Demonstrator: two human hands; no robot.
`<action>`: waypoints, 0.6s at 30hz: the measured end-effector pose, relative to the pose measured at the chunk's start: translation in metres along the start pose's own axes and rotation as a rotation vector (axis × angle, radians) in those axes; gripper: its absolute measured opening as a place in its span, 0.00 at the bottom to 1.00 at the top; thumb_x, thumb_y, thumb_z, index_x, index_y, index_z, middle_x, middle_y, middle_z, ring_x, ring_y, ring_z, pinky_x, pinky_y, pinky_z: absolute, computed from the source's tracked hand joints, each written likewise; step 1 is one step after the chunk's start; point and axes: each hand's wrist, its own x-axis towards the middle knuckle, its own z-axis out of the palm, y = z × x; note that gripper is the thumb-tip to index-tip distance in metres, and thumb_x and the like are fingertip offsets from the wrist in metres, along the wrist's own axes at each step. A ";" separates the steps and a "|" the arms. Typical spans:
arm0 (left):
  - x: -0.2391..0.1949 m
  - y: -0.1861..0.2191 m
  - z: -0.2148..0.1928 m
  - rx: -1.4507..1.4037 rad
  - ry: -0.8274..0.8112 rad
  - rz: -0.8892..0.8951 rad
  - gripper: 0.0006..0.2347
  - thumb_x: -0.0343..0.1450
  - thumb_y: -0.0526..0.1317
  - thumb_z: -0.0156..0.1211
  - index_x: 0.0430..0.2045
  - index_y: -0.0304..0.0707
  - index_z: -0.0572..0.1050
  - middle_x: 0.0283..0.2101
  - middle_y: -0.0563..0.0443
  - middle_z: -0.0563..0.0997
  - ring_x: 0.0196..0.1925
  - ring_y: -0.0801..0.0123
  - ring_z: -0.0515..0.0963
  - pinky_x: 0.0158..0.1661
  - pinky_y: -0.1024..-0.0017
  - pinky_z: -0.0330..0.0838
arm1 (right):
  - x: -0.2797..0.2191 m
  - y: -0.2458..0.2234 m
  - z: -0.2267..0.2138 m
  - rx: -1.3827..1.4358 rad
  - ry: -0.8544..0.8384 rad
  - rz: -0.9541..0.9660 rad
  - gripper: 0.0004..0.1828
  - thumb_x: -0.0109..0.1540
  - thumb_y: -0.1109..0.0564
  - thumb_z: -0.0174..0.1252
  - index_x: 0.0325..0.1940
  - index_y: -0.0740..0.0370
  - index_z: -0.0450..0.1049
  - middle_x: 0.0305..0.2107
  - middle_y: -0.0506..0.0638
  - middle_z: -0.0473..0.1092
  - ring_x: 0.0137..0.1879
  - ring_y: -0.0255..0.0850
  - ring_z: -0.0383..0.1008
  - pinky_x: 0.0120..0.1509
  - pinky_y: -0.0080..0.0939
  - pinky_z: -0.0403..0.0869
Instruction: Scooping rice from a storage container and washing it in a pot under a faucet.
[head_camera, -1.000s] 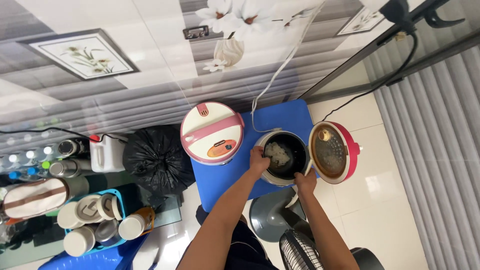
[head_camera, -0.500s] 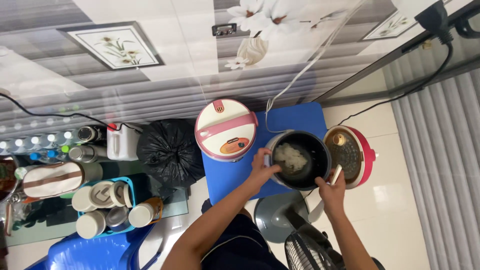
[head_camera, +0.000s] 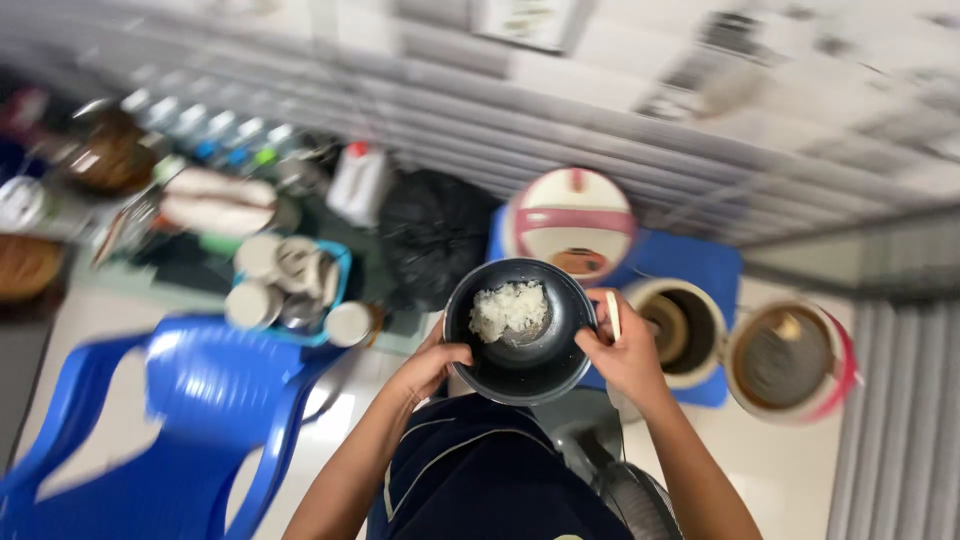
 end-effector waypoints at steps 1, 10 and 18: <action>-0.005 -0.022 -0.028 -0.023 0.037 0.028 0.41 0.55 0.26 0.57 0.65 0.66 0.56 0.55 0.58 0.75 0.53 0.72 0.75 0.50 0.73 0.72 | 0.004 -0.021 0.009 -0.002 -0.048 -0.021 0.24 0.55 0.67 0.63 0.55 0.62 0.72 0.27 0.41 0.62 0.27 0.25 0.61 0.30 0.27 0.63; -0.129 -0.084 -0.078 -0.637 0.447 0.431 0.07 0.60 0.24 0.55 0.29 0.28 0.72 0.27 0.49 0.75 0.29 0.67 0.76 0.35 0.69 0.74 | 0.012 -0.121 0.042 0.666 -0.292 -0.365 0.22 0.74 0.46 0.48 0.40 0.69 0.70 0.32 0.57 0.71 0.27 0.40 0.70 0.35 0.39 0.70; -0.220 -0.056 -0.014 -0.618 0.866 0.550 0.41 0.58 0.28 0.54 0.67 0.60 0.48 0.48 0.49 0.71 0.40 0.70 0.77 0.39 0.66 0.79 | -0.052 -0.174 0.181 -0.015 -0.812 -0.665 0.08 0.69 0.63 0.53 0.45 0.67 0.78 0.33 0.53 0.77 0.35 0.36 0.80 0.40 0.34 0.77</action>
